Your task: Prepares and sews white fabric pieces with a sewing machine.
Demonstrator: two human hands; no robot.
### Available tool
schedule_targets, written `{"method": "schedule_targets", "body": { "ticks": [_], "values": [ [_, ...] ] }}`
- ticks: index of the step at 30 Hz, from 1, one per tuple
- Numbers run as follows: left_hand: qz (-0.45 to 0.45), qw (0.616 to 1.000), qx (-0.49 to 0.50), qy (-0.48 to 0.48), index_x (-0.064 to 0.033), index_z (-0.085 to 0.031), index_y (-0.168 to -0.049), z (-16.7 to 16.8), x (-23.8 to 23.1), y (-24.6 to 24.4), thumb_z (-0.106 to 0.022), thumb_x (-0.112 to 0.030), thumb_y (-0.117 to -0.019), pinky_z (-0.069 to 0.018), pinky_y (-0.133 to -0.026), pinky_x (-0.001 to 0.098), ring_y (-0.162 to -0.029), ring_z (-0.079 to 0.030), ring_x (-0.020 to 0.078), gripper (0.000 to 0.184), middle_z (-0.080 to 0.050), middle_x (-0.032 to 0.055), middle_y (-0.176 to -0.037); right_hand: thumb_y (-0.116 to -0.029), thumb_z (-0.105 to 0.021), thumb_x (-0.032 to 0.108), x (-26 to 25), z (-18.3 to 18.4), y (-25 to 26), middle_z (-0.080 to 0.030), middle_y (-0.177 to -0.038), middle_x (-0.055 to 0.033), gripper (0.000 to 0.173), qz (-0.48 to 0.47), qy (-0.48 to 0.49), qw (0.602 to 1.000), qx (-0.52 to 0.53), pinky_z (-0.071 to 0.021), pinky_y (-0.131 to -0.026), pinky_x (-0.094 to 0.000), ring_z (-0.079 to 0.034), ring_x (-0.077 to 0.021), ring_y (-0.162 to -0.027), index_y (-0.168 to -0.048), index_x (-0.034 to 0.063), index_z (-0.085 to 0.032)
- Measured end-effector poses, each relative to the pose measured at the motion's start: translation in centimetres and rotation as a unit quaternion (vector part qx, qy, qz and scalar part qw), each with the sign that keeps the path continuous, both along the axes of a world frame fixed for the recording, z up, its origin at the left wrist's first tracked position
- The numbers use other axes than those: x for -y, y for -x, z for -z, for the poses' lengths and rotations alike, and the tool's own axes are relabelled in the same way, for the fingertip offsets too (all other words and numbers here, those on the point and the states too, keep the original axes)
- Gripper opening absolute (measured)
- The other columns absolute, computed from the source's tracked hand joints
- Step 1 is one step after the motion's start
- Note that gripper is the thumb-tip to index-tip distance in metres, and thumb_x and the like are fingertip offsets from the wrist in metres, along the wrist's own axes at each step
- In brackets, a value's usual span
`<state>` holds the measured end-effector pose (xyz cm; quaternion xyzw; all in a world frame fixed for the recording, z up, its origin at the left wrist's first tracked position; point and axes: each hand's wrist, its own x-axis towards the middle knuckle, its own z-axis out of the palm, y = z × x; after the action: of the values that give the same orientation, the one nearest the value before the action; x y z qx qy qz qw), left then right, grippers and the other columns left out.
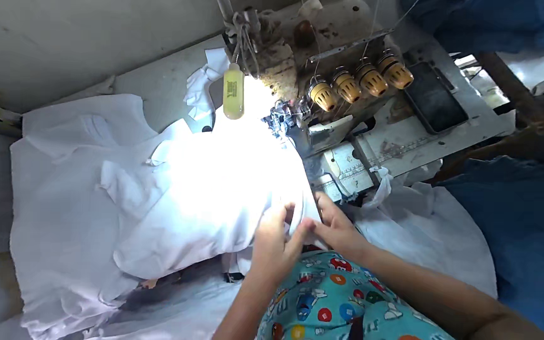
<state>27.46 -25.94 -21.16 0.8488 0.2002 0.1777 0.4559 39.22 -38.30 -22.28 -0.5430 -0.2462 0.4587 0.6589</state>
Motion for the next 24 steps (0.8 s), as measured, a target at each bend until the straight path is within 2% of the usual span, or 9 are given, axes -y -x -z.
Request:
{"method": "schedule_targets", "body": {
  "ticks": [2, 4, 7, 9, 11, 14, 16, 19, 24],
  "values": [
    [0.045, 0.984, 0.025, 0.173, 0.0017, -0.066, -0.106, 2.4, 1.7, 2.2, -0.067, -0.033, -0.0975, -0.0561, -0.086, 0.0251, -0.092, -0.067, 0.0039, 0.036, -0.07, 0.0034, -0.095, -0.0984, -0.061, 0.009, 2.6, 1.0, 1.2, -0.068, -0.113, -0.002, 0.039, -0.034, 0.013, 0.999, -0.018, -0.058, -0.091, -0.0249, -0.068, -0.0033, -0.101, -0.131, -0.0066, -0.047],
    [0.085, 0.954, 0.058, 0.281, -0.0004, -0.068, -0.106, 3.5, 2.8, 4.4, -0.071, -0.024, -0.0949, -0.0566, -0.09, 0.0236, -0.097, -0.067, 0.0005, 0.026, -0.072, -0.001, -0.1, -0.0969, -0.064, 0.011, 4.8, 1.8, 2.2, -0.072, -0.108, 0.0046, 0.03, -0.039, 0.0, 0.999, -0.002, -0.0586, -0.088, -0.0231, -0.068, 0.0, -0.097, -0.124, -0.0006, -0.057],
    [0.125, 0.939, 0.103, 0.303, -0.0134, -0.068, -0.11, 3.5, 3.7, 6.7, -0.073, -0.025, -0.0948, -0.0555, -0.09, 0.0215, -0.1, -0.065, -0.0026, 0.02, -0.07, -0.009, -0.103, -0.0947, -0.07, 0.015, 6.7, 1.7, 3.0, -0.073, -0.106, 0.0059, 0.03, -0.049, -0.045, 0.995, 0.08, -0.0586, -0.087, -0.0206, -0.068, 0.0031, -0.097, -0.12, 0.0012, -0.062],
    [0.143, 0.93, 0.143, 0.307, -0.022, -0.068, -0.113, 2.3, 4.0, 7.4, -0.072, -0.026, -0.0955, -0.0552, -0.088, 0.0177, -0.1, -0.064, -0.005, 0.019, -0.069, -0.0145, -0.106, -0.0945, -0.072, 0.019, 7.2, 1.4, 3.4, -0.072, -0.098, 0.0057, 0.023, -0.047, -0.1, 0.982, 0.155, -0.0574, -0.082, -0.0162, -0.067, 0.0057, -0.092, -0.109, 0.0043, -0.062],
    [0.157, 0.915, 0.176, 0.326, -0.0248, -0.067, -0.114, 0.9, 4.3, 7.6, -0.07, -0.025, -0.0972, -0.0546, -0.085, 0.0142, -0.099, -0.064, -0.0071, 0.017, -0.068, -0.017, -0.108, -0.097, -0.07, 0.02, 7.1, 1.0, 3.7, -0.066, -0.089, 0.0009, 0.02, -0.055, -0.161, 0.962, 0.214, -0.0534, -0.079, -0.0133, -0.063, 0.0049, -0.087, -0.098, 0.0041, -0.059],
    [0.123, 0.9, 0.195, 0.37, -0.025, -0.068, -0.112, 1.0, 5.8, 8.0, -0.07, -0.021, -0.097, -0.0553, -0.084, 0.015, -0.096, -0.064, -0.0066, 0.016, -0.069, -0.0167, -0.108, -0.0984, -0.069, 0.022, 7.1, 0.7, 4.4, -0.066, -0.093, -0.0054, 0.022, -0.072, -0.187, 0.946, 0.254, -0.0526, -0.087, -0.0181, -0.063, -0.0007, -0.095, -0.096, 0.0014, -0.06],
    [0.091, 0.88, 0.202, 0.421, -0.0249, -0.067, -0.112, 2.2, 7.1, 8.8, -0.071, -0.019, -0.0955, -0.0563, -0.086, 0.0182, -0.097, -0.067, -0.0037, 0.018, -0.071, -0.0142, -0.107, -0.0969, -0.071, 0.022, 7.4, 0.5, 5.1, -0.068, -0.097, -0.0022, 0.021, -0.072, -0.169, 0.959, 0.217, -0.054, -0.089, -0.0191, -0.064, 0.0005, -0.098, -0.098, 0.0024, -0.063],
    [0.067, 0.866, 0.222, 0.443, -0.0235, -0.068, -0.111, 3.0, 8.6, 10.1, -0.073, -0.013, -0.0933, -0.0566, -0.089, 0.0209, -0.099, -0.068, -0.0006, 0.021, -0.072, -0.0113, -0.108, -0.091, -0.076, 0.013, 8.0, 0.0, 6.3, -0.068, -0.101, 0.0073, 0.014, -0.059, -0.122, 0.989, 0.063, -0.0573, -0.085, -0.02, -0.065, 0.0017, -0.095, -0.101, 0.0083, -0.068],
    [0.082, 0.925, 0.278, 0.246, -0.0225, -0.073, -0.103, 1.4, 8.1, 10.8, -0.074, -0.02, -0.0937, -0.0524, -0.086, 0.014, -0.098, -0.063, -0.0051, 0.009, -0.069, -0.0143, -0.102, -0.0936, -0.068, 0.002, 8.6, -1.4, 6.7, -0.074, -0.093, 0.0066, 0.016, -0.078, -0.038, 0.992, -0.087, -0.0597, -0.08, -0.0223, -0.071, -0.0025, -0.085, -0.103, 0.0136, -0.063]
  ]
}}
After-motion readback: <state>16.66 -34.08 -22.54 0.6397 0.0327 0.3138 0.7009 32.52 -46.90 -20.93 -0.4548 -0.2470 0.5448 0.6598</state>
